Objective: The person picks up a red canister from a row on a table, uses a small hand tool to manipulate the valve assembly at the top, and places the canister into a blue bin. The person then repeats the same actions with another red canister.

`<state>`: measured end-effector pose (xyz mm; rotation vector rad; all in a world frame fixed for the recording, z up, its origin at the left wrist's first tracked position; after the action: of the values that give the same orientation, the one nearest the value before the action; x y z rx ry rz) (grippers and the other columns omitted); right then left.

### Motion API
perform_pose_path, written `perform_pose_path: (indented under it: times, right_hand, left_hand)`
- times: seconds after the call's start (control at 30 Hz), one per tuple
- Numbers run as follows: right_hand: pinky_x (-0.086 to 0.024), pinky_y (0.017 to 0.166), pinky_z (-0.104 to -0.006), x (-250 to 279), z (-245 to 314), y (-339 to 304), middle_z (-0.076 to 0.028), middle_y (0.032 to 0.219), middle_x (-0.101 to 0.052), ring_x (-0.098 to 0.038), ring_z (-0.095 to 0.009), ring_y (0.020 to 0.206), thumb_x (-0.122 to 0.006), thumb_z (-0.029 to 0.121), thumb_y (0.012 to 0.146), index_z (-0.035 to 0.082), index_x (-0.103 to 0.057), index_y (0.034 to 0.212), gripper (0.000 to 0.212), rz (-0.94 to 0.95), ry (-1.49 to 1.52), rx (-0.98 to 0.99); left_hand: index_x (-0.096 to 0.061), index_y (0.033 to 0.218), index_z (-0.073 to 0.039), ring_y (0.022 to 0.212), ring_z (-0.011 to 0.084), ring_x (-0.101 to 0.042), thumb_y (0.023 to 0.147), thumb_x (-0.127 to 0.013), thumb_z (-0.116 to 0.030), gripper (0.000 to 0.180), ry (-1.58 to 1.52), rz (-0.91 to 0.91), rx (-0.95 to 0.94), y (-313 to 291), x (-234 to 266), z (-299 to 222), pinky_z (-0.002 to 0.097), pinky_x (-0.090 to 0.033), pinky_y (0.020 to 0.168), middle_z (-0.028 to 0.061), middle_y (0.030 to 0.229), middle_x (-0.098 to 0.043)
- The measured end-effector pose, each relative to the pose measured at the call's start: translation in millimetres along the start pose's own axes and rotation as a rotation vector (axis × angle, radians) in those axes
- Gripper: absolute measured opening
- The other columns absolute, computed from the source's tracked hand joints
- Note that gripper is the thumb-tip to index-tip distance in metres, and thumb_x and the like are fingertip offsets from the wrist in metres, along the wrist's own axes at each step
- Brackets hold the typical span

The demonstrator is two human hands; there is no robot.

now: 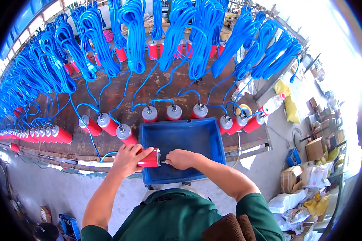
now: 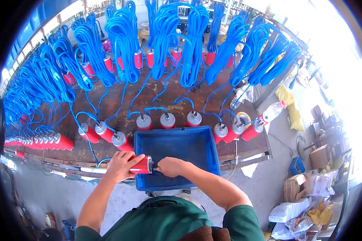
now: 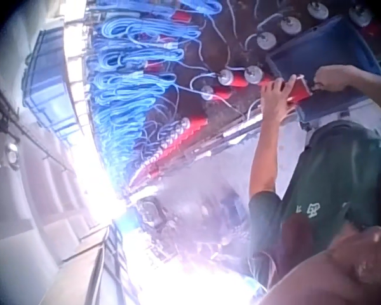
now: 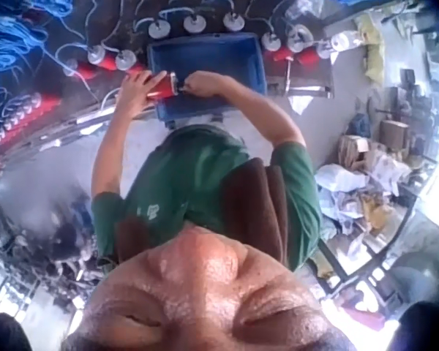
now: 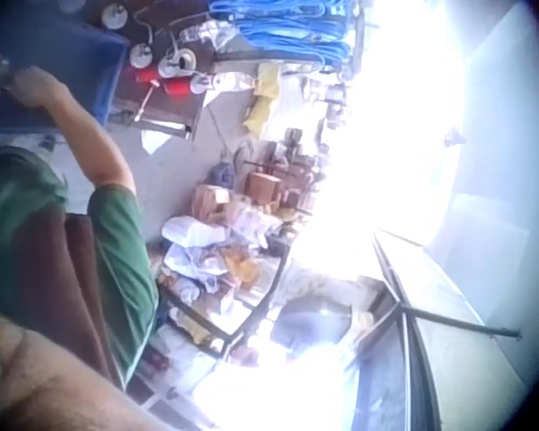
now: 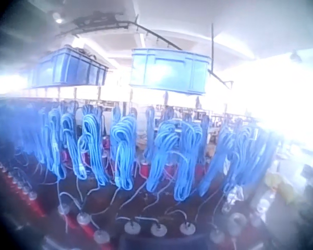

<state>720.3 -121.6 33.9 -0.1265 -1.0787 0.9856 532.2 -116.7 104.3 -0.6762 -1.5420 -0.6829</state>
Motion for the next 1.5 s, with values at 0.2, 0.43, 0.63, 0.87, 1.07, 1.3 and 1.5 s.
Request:
perform_pose_path:
  times: [0.2, 0.43, 0.63, 0.87, 1.07, 1.3, 1.5]
  right_hand:
    - [-0.059, 0.092, -0.0461, 24, 21, -18, -0.020, 0.119, -0.076, -0.073, -0.037, 0.112, -0.065, 0.031, 0.108, 0.002, -0.067, 0.128, 0.036, -0.072, -0.031, -0.110]
    - [-0.056, 0.099, -0.0467, 6, 1, -7, -0.021, 0.124, -0.073, -0.071, -0.036, 0.116, -0.065, 0.032, 0.107, 0.003, -0.067, 0.132, 0.038, 0.079, 0.160, -0.173]
    - [-0.055, 0.098, -0.0476, 14, 2, -20, -0.021, 0.120, -0.072, -0.070, -0.038, 0.113, -0.061, 0.031, 0.109, 0.002, -0.066, 0.127, 0.034, -0.241, -0.136, 0.046]
    - [-0.049, 0.055, -0.0296, -18, -38, -6, -0.003, 0.076, -0.056, -0.053, -0.012, 0.059, -0.070, 0.035, 0.106, 0.006, -0.056, 0.108, 0.033, -0.439, 1.335, -0.170]
    - [-0.033, 0.045, -0.0260, -11, 15, 2, -0.001, 0.074, -0.049, -0.044, -0.009, 0.055, -0.082, 0.051, 0.095, 0.002, -0.056, 0.131, 0.066, -0.367, 1.268, -0.181]
    - [-0.043, 0.049, -0.0273, -31, 7, 8, -0.004, 0.079, -0.057, -0.053, -0.010, 0.060, -0.083, 0.044, 0.093, 0.000, -0.059, 0.138, 0.067, -0.374, 1.323, -0.186]
    - [-0.044, 0.048, -0.0261, -22, 22, 3, -0.011, 0.091, -0.066, -0.053, -0.012, 0.055, -0.085, 0.039, 0.091, -0.002, -0.054, 0.148, 0.076, -0.427, 1.201, -0.174]
  left_hand:
    - [-0.047, 0.160, -0.034, 0.116, 0.0285, -0.063, 0.064, -0.097, -0.035, 0.108, 0.015, -0.003, 0.013, -1, -4, 3, 0.0465, -0.048, 0.099, 0.0057, 0.129, -0.061]
    - [-0.047, 0.160, -0.033, 0.117, 0.0280, -0.062, 0.063, -0.097, -0.036, 0.110, 0.001, 0.002, 0.019, 0, -4, 3, 0.0464, -0.048, 0.101, 0.0055, 0.129, -0.061]
    - [-0.047, 0.160, -0.033, 0.117, 0.0283, -0.062, 0.063, -0.097, -0.036, 0.110, -0.020, 0.004, 0.021, 0, -2, 3, 0.0463, -0.047, 0.101, 0.0054, 0.129, -0.061]
    - [-0.044, 0.162, -0.034, 0.119, 0.0290, -0.061, 0.066, -0.096, -0.034, 0.110, -0.048, -0.005, 0.013, -1, -2, 3, 0.0469, -0.047, 0.102, 0.0047, 0.130, -0.061]
    - [-0.047, 0.160, -0.034, 0.124, 0.0266, -0.059, 0.064, -0.096, -0.034, 0.108, 0.003, -0.071, 0.001, -9, -9, 5, 0.0500, -0.045, 0.107, 0.0022, 0.135, -0.060]
    - [-0.063, 0.129, -0.008, 0.131, 0.0389, -0.054, 0.061, -0.101, -0.041, 0.084, -0.273, -0.750, 0.638, -93, -12, 29, 0.0552, -0.045, 0.108, 0.0173, 0.139, -0.058]
    - [-0.058, 0.131, 0.003, 0.106, 0.0185, -0.069, 0.089, -0.088, -0.051, 0.075, -1.821, -0.580, 0.989, -100, -119, 44, 0.0342, -0.060, 0.083, 0.0079, 0.117, -0.071]
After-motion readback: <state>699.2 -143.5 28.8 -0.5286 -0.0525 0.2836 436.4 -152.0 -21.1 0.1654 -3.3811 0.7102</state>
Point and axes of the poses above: each hand's wrist, its own y-axis towards the middle knuckle, its own x-axis out of the back of the hand, z = x × y, the point moved 7 cm from there along y, towards the middle knuckle
